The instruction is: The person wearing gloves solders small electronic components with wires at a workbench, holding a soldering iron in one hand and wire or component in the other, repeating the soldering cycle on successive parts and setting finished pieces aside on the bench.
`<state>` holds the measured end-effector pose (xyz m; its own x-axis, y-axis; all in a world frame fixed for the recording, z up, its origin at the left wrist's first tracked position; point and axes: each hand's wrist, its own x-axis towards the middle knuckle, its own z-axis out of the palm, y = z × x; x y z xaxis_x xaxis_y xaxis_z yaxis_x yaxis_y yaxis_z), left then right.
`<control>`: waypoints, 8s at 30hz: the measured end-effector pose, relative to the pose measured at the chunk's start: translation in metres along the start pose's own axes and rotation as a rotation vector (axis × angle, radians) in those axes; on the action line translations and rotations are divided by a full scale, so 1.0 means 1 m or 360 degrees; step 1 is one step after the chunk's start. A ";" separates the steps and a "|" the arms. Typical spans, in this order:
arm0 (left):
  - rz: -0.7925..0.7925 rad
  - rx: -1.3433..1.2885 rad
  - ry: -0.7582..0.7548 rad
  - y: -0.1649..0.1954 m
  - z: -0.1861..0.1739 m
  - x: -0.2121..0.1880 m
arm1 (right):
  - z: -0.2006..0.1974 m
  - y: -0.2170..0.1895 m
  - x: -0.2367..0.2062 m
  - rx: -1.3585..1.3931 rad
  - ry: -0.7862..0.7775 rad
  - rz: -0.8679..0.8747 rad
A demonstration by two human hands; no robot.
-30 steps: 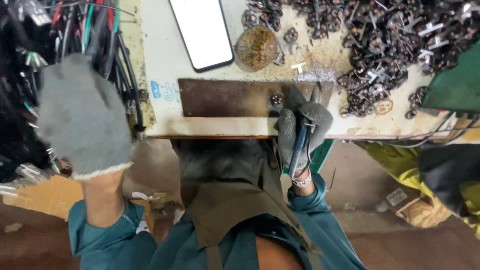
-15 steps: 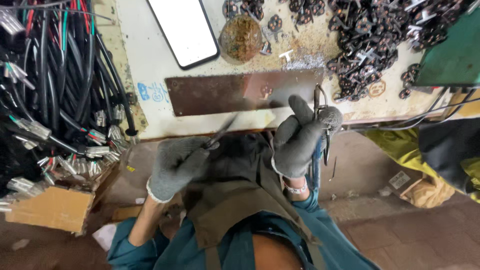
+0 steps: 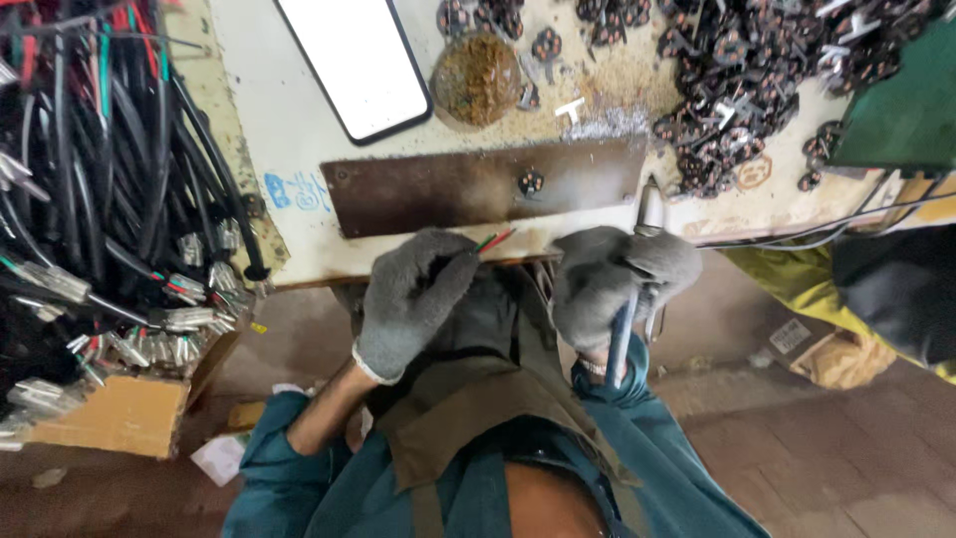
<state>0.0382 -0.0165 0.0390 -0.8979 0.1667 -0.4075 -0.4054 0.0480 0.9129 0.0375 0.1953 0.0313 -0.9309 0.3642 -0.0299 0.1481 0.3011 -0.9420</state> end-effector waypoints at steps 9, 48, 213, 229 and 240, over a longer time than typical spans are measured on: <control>0.0281 0.0102 -0.0040 0.004 0.002 -0.001 | 0.011 -0.031 0.005 -0.0384 -0.0538 -0.0369; -0.0041 -0.0062 0.0045 0.014 0.017 0.004 | 0.002 -0.025 0.006 -0.0133 -0.0719 -0.0095; 0.0467 0.1280 -0.0036 0.000 0.007 0.055 | 0.034 0.016 0.022 -0.0516 -0.0280 -0.0552; 0.0590 0.1099 0.0137 0.000 0.012 0.052 | 0.021 0.013 -0.028 -0.0370 -0.0524 -0.0418; 0.0505 0.0657 -0.0079 0.017 -0.004 0.029 | 0.023 -0.030 0.024 -0.0697 -0.0684 -0.0516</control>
<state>0.0048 -0.0149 0.0424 -0.9522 0.2823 -0.1169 -0.0044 0.3698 0.9291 0.0030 0.1751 0.0509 -0.9872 -0.1586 0.0151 -0.1228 0.6968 -0.7067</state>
